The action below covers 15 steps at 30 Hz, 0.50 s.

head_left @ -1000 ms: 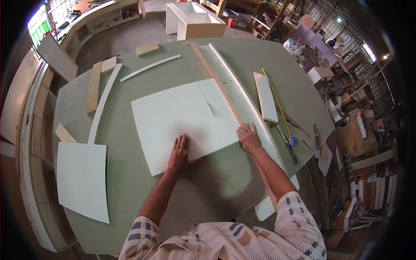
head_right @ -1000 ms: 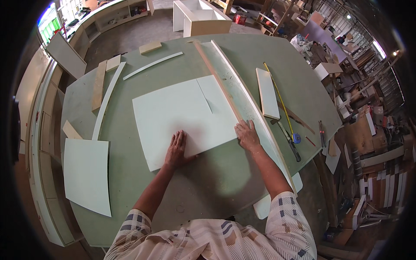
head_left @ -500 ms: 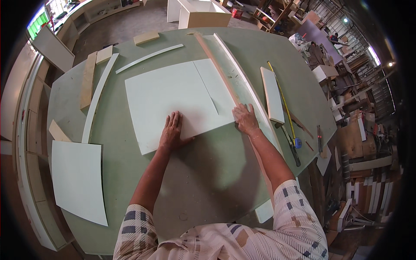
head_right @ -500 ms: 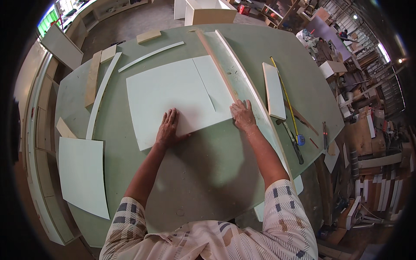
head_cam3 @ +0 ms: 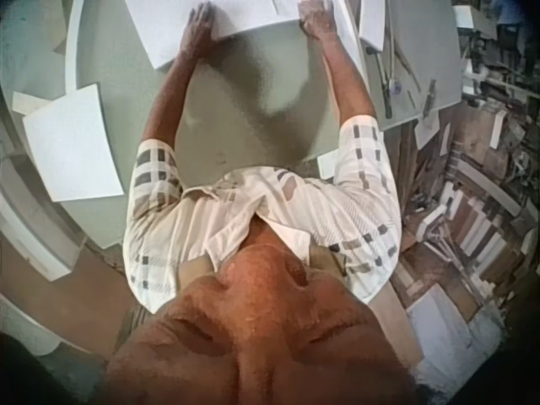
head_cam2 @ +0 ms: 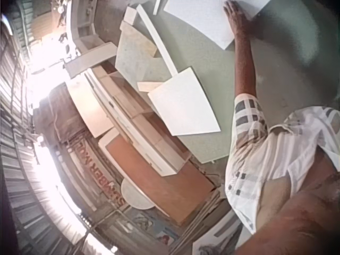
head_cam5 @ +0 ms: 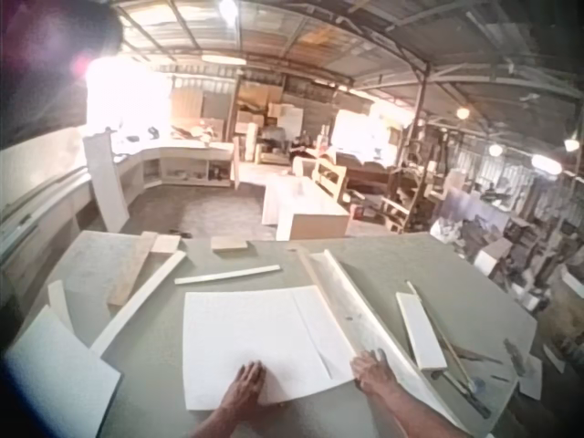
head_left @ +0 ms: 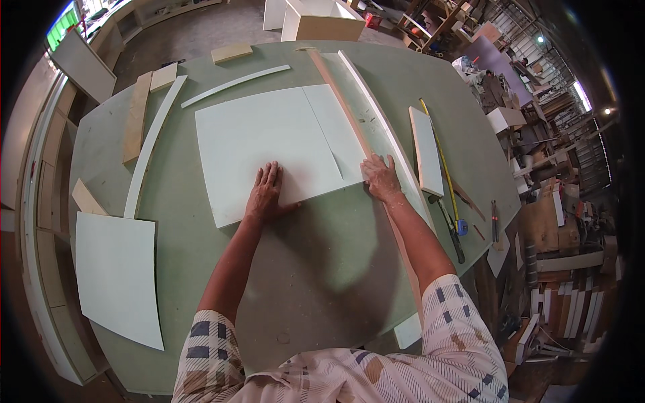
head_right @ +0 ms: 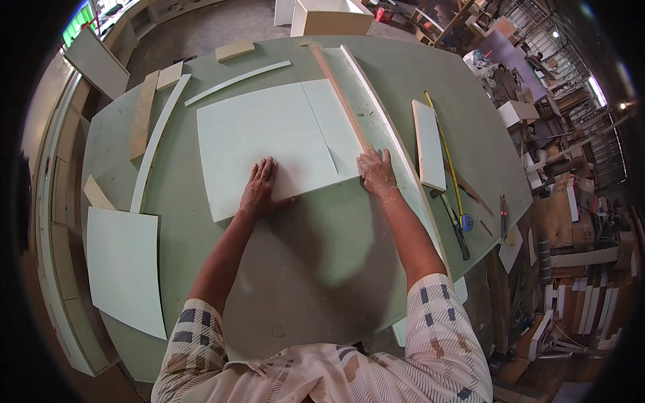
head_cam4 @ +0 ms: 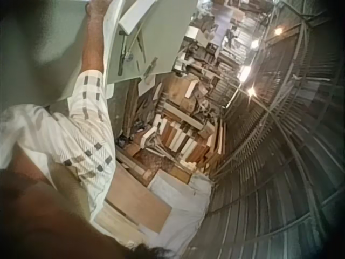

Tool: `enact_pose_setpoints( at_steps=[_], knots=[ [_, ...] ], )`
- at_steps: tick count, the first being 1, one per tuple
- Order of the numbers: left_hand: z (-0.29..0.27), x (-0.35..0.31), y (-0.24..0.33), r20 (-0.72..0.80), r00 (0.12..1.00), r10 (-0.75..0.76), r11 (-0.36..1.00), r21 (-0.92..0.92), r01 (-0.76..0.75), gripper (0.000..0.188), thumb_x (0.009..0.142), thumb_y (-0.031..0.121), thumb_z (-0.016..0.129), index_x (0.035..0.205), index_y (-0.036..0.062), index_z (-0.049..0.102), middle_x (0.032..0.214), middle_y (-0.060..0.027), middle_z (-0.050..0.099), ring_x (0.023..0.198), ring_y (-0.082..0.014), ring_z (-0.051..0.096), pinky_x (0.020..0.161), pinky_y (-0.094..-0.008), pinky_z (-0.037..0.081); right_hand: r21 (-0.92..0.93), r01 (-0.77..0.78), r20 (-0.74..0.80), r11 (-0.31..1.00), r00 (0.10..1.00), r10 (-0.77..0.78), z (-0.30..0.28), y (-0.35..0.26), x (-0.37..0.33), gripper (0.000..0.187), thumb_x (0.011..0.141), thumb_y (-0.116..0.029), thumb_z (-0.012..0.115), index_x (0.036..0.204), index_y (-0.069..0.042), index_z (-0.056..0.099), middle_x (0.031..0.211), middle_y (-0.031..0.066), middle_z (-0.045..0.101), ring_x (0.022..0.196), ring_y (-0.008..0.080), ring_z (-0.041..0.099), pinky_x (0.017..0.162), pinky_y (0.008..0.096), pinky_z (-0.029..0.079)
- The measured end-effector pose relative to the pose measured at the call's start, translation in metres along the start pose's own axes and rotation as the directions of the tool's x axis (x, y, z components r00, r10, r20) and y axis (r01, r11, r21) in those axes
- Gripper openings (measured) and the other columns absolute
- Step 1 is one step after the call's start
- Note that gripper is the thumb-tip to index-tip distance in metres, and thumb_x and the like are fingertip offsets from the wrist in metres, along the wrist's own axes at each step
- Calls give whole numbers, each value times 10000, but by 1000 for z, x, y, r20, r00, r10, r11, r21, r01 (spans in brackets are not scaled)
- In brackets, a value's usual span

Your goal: The person organizes and aligns wooden panels and beams on a workshop table, using a measuring tape to check dimensions and a hammer to secure pieces together.

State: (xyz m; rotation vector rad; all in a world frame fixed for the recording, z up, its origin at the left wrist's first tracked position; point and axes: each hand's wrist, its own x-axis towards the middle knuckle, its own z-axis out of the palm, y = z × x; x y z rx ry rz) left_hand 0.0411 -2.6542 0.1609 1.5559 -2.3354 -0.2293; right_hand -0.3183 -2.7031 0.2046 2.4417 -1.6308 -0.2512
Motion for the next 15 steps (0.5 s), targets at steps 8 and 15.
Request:
enact_pose_setpoints(
  at_steps=[8,15],
  knots=[
    [-3,6,-4,4,1000,-12,1000,-5,12,1112,782,671,710,1508,-83,333,1608,-237,279,1518,-358,225,1266,-452,160,-18,-10,6,1000,1000,11,1,-1,10,507,861,-143,670,1364,-160,605,1443,-27,564,1449,205,369,1199,591,194],
    [-2,9,-6,3,1000,-8,1000,9,8,1114,788,678,700,1508,-88,330,1609,-234,275,1520,-353,218,1265,-454,163,-25,17,3,1000,1000,-17,5,4,14,507,843,-129,668,1348,-154,619,1431,-22,576,1434,205,384,1189,587,202]
  ],
)
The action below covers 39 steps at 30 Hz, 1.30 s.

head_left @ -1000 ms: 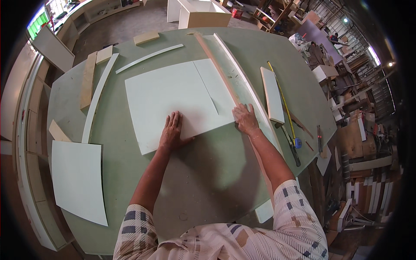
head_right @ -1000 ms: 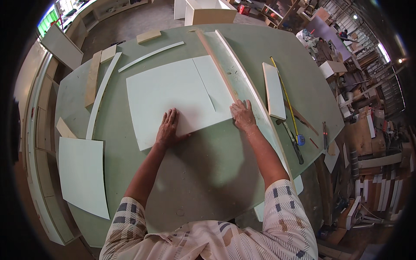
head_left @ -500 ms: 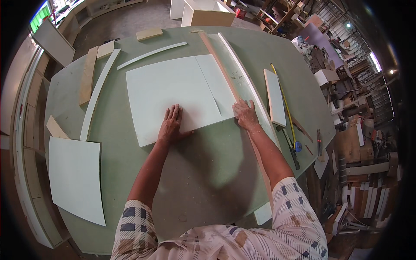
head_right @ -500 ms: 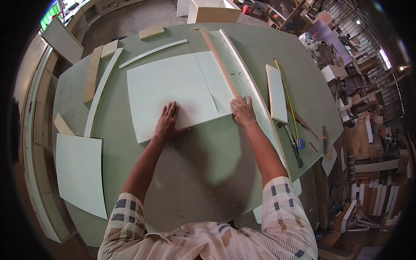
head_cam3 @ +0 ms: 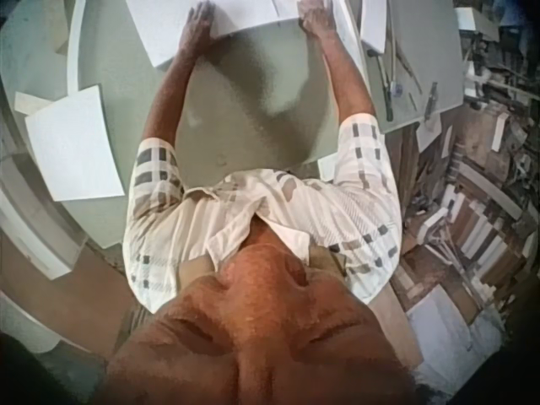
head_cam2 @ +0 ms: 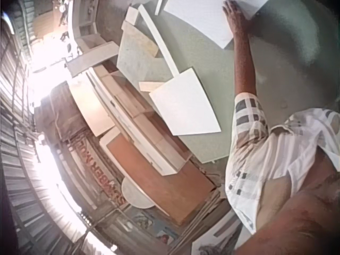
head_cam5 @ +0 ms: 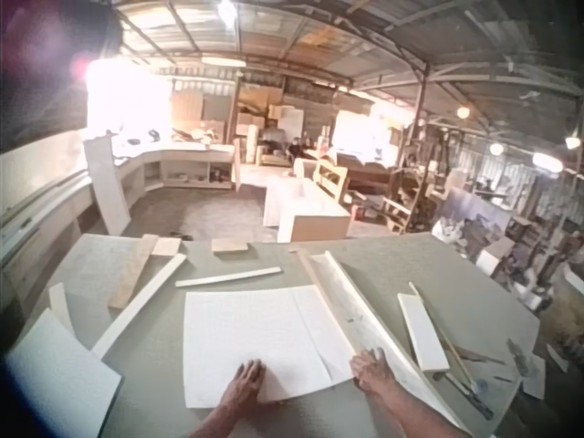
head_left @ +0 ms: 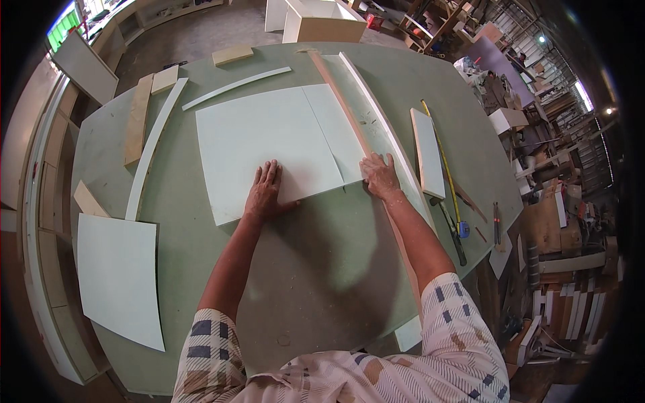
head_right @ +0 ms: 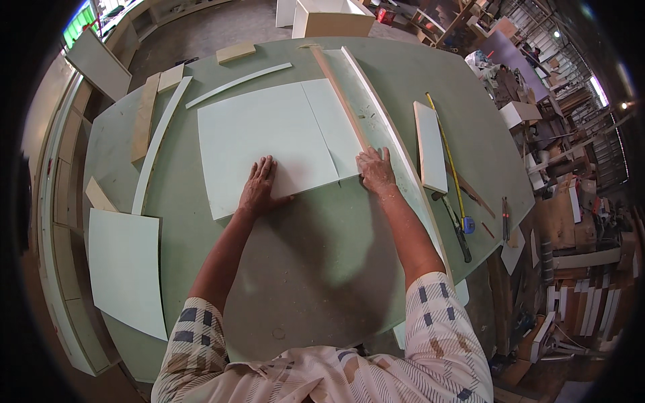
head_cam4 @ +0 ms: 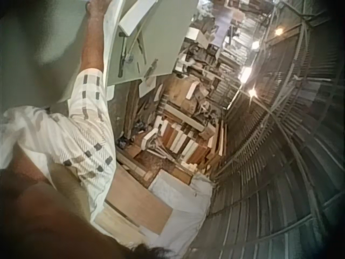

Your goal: The person organizes and aligns wooden panels and beams on a workshop table, using a measuring tape to check dimensions and a hammer to secure pieces together.

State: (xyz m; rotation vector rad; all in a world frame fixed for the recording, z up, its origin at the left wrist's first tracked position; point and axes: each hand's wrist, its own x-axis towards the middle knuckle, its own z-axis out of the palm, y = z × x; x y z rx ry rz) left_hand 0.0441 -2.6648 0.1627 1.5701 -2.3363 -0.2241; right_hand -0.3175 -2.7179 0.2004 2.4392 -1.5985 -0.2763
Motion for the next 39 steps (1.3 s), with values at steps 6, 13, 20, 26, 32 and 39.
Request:
enact_pose_setpoints(
  at_steps=[6,13,20,26,32,39],
  knots=[
    [0,3,-3,13,1000,-13,1000,6,13,1122,787,688,695,1512,-84,325,1616,-230,263,1527,-342,202,1267,-453,154,-14,-10,-12,1000,1000,10,0,-2,3,520,832,-105,659,1348,-153,620,1432,-26,577,1421,206,394,1190,588,200],
    [-2,6,-3,-6,1000,-21,1000,-3,21,1114,777,695,702,1513,-60,345,1617,-215,275,1528,-333,210,1266,-460,155,8,1,-32,1000,999,-1,0,4,12,513,844,-157,683,1353,-155,618,1435,-30,575,1422,205,389,1193,597,202],
    [-1,-4,-5,-66,997,-42,996,-79,37,1095,778,670,714,1525,-36,338,1625,-199,273,1528,-331,213,1265,-475,151,-40,39,-4,998,999,-40,-2,9,62,545,851,-235,712,1378,-158,597,1449,-29,562,1413,212,394,1187,615,207],
    [-3,-27,4,-102,994,-45,987,-155,29,1071,759,579,779,1513,-51,352,1605,-223,306,1508,-361,263,1251,-490,194,-73,25,-32,997,999,-28,4,29,133,501,868,-263,687,1355,-170,614,1431,-21,578,1404,222,412,1156,640,235],
    [-28,-113,35,-17,992,-122,970,-215,115,1058,753,578,787,1509,-35,374,1596,-210,335,1491,-374,304,1233,-507,231,115,-198,254,973,953,164,-40,-1,213,576,823,-508,696,1280,-161,643,1352,87,609,1331,278,488,1096,589,340],
    [-45,-225,82,66,971,-229,952,-191,238,936,777,579,781,1416,-44,499,1534,-235,429,1450,-389,381,1200,-537,276,225,-291,80,930,957,280,-37,-41,221,772,781,-573,728,1285,-7,584,1321,178,584,1251,320,549,1029,478,463]
  ],
)
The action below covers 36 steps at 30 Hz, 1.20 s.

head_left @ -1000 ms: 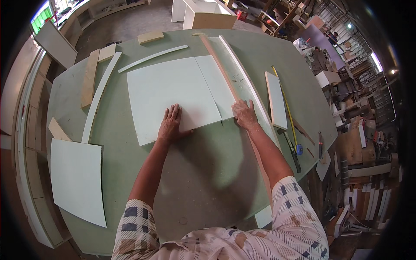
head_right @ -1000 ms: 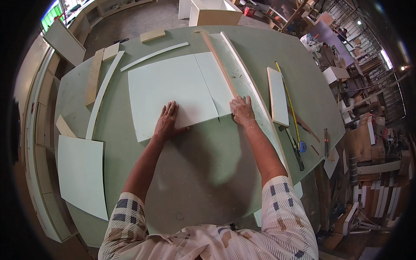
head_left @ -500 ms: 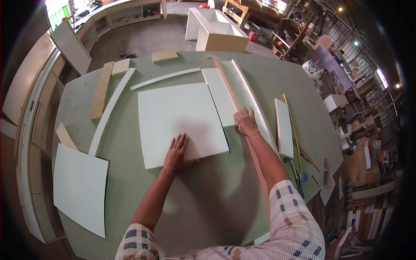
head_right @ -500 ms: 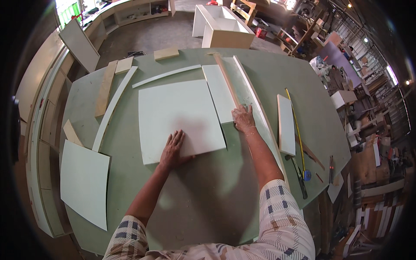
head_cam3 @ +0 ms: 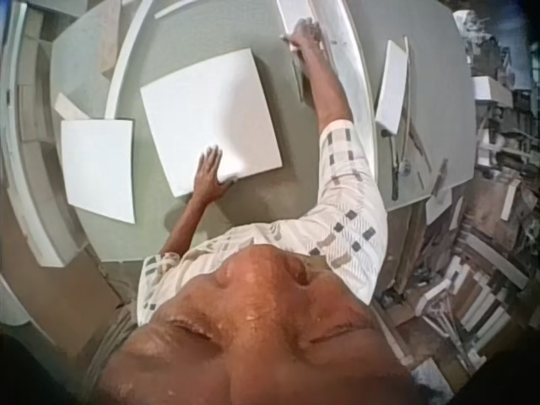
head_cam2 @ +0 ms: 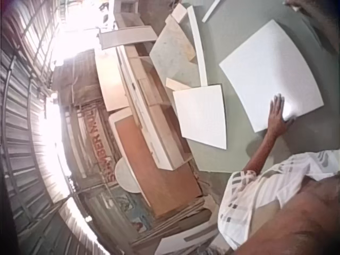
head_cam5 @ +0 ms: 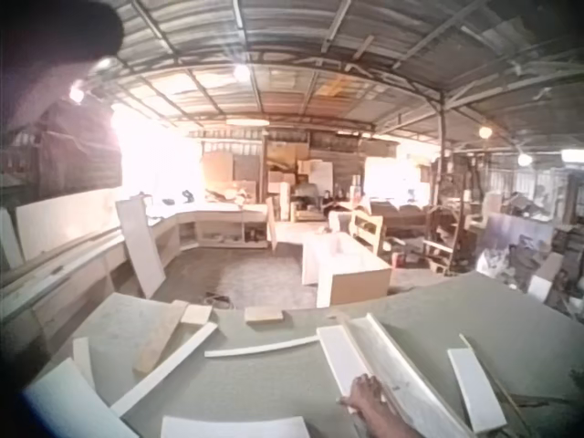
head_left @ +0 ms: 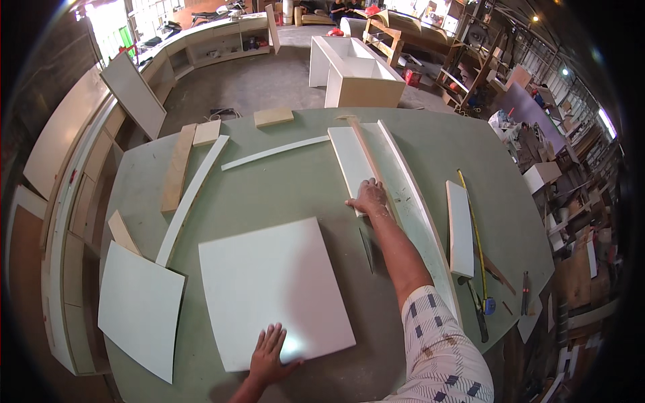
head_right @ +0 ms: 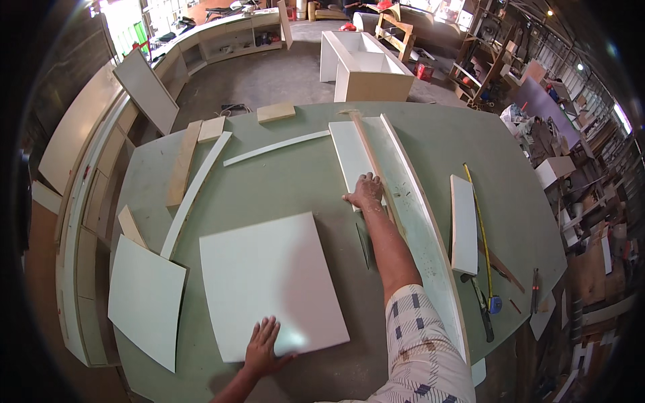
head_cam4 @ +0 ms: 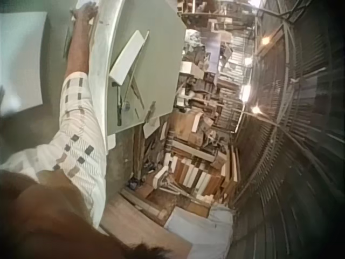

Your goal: The person organizes and aligns wooden panels and beams on a workshop table, using a measuring tape to check dimensions and a hammer to secure pieces together.

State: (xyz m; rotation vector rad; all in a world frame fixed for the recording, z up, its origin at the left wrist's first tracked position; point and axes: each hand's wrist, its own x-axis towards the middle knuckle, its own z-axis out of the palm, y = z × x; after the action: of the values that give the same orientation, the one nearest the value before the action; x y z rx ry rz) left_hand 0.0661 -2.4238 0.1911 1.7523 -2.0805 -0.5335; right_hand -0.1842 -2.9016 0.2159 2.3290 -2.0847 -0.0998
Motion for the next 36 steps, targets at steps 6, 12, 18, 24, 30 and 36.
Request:
enact_pose_setpoints(
  at_steps=[6,12,18,24,30,36],
  knots=[
    [-14,-49,21,-135,985,-108,992,-84,97,735,818,442,776,1316,-61,575,1453,-249,494,1385,-441,439,1158,-538,334,331,-146,-174,932,962,212,-5,48,15,432,824,-338,644,1057,24,667,971,218,718,886,397,699,836,467,567],
    [-17,-97,-13,-556,619,-555,805,-169,569,611,921,256,681,1369,-108,482,1420,-299,453,1367,-462,406,1114,-529,373,964,35,-168,264,851,497,32,178,-73,269,800,-222,626,696,23,589,678,22,585,626,163,519,591,372,422],
    [17,-109,-62,-514,576,-635,751,-237,616,670,927,268,676,1424,-101,419,1438,-288,431,1349,-446,405,1125,-512,353,996,-48,-24,75,672,740,56,298,-208,194,796,-173,641,786,20,662,748,45,608,736,168,579,700,350,466],
    [4,-123,-60,-502,551,-667,736,-328,592,665,892,255,711,1383,-105,443,1351,-312,504,1260,-454,472,1091,-502,369,526,-527,-450,668,494,744,16,222,-300,475,904,-363,655,1252,-40,642,1250,198,634,1143,392,588,1000,473,457],
    [5,-112,-56,-419,512,-750,658,-555,510,695,907,317,708,1353,-167,483,1380,-333,508,1330,-431,466,1139,-450,359,735,-162,20,658,976,218,61,8,-434,369,914,-351,631,1091,-36,707,1061,239,706,1002,369,691,884,465,535],
    [4,-120,-82,-314,474,-823,556,-620,555,709,900,443,682,1317,-116,556,1321,-291,583,1241,-404,566,1076,-459,427,682,-109,-47,723,980,192,76,-73,-493,611,867,-403,706,1297,12,582,1307,237,613,1245,410,546,1079,470,418]
  ],
)
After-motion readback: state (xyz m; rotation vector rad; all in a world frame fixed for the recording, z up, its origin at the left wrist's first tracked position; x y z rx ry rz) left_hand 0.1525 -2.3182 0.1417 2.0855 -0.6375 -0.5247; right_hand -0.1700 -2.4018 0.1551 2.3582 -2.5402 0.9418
